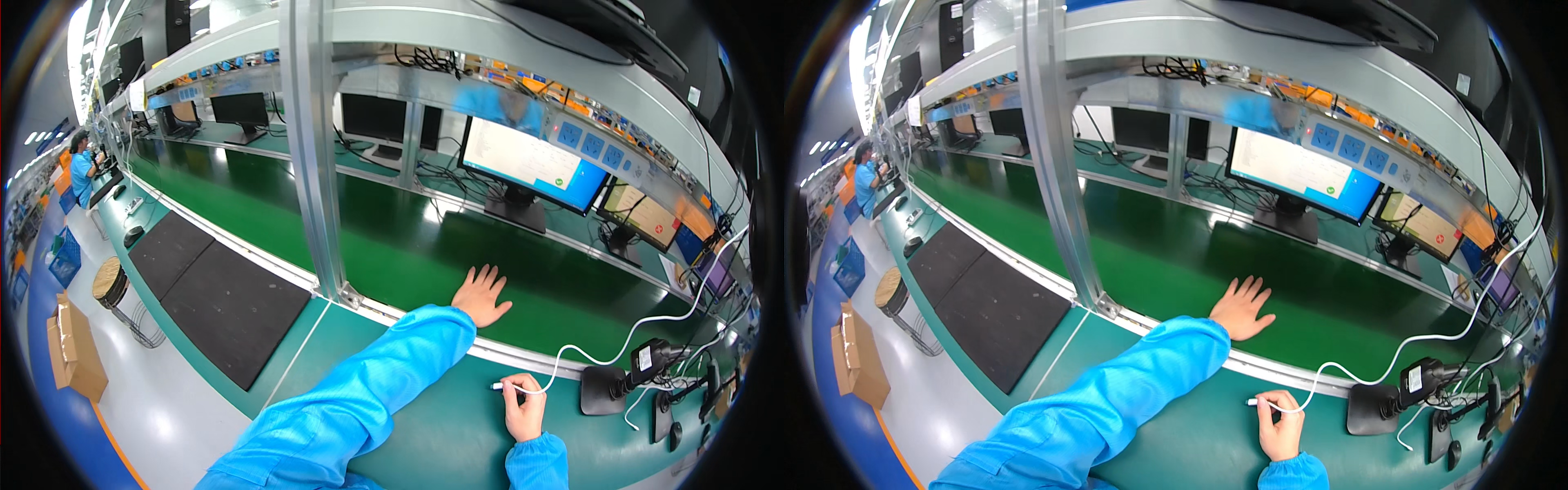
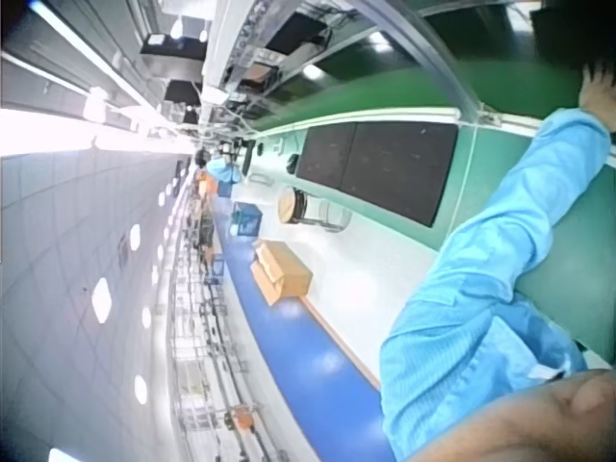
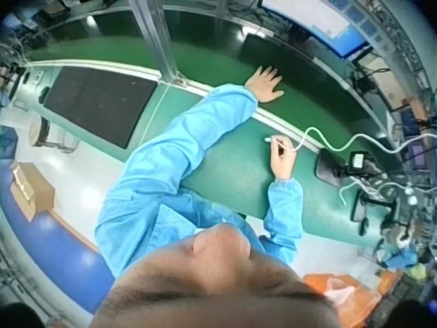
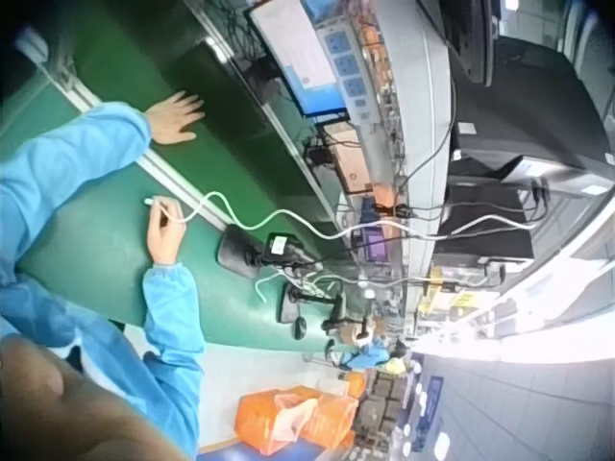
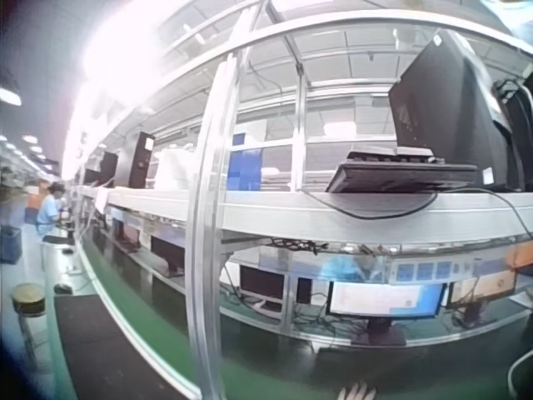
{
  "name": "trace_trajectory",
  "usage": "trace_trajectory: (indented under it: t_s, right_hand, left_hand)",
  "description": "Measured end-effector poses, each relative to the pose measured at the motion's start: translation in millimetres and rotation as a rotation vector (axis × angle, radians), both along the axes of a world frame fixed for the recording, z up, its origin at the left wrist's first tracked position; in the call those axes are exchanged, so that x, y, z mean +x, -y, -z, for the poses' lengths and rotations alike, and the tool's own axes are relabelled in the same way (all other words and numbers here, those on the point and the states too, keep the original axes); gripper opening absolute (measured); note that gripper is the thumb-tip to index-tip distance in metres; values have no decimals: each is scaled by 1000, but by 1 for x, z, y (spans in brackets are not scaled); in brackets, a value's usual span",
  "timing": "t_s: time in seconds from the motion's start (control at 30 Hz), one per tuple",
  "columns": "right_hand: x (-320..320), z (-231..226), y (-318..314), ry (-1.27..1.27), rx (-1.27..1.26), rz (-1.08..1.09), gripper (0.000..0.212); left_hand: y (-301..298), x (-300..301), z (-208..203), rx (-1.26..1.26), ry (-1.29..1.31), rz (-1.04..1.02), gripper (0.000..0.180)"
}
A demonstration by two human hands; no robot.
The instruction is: The person tests electronic components on an assembly line using a handheld terminal and specialized probes.
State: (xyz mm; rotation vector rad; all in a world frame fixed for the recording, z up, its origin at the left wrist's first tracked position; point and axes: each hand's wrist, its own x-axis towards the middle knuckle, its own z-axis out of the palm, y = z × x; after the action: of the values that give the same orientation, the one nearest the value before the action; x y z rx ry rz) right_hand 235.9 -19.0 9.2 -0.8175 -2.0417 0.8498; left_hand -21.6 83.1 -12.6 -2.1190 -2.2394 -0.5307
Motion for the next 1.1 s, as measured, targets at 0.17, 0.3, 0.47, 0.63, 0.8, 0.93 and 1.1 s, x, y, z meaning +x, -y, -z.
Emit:
trace_trajectory:
  t_s: [0.17,0.3,0.47,0.63,0.8,0.93,1.1]
  right_hand:
    - [1,11,-4,-23,27,1,10]
    - [0,4,2,-8,-25,5,11]
    - [-2,0,2,9,-25,13,14]
    - [-2,2,0,-25,-15,6,13]
    - [-2,4,-1,-20,-5,-4,14]
    - [3,10,-4,-22,-25,12,16]
    - [3,-13,7,77,33,-42,12]
  left_hand:
    - [1,-5,5,-11,2,4,75]
    - [8,-9,-1,-42,-11,-5,75]
    - [11,-16,-3,-51,-9,-7,74]
    - [14,-22,-5,-55,-5,-9,75]
    - [17,-28,-5,-62,-5,-17,75]
    - [18,-28,-10,-78,-3,-6,75]
    - [24,-37,-8,-75,0,-20,75]
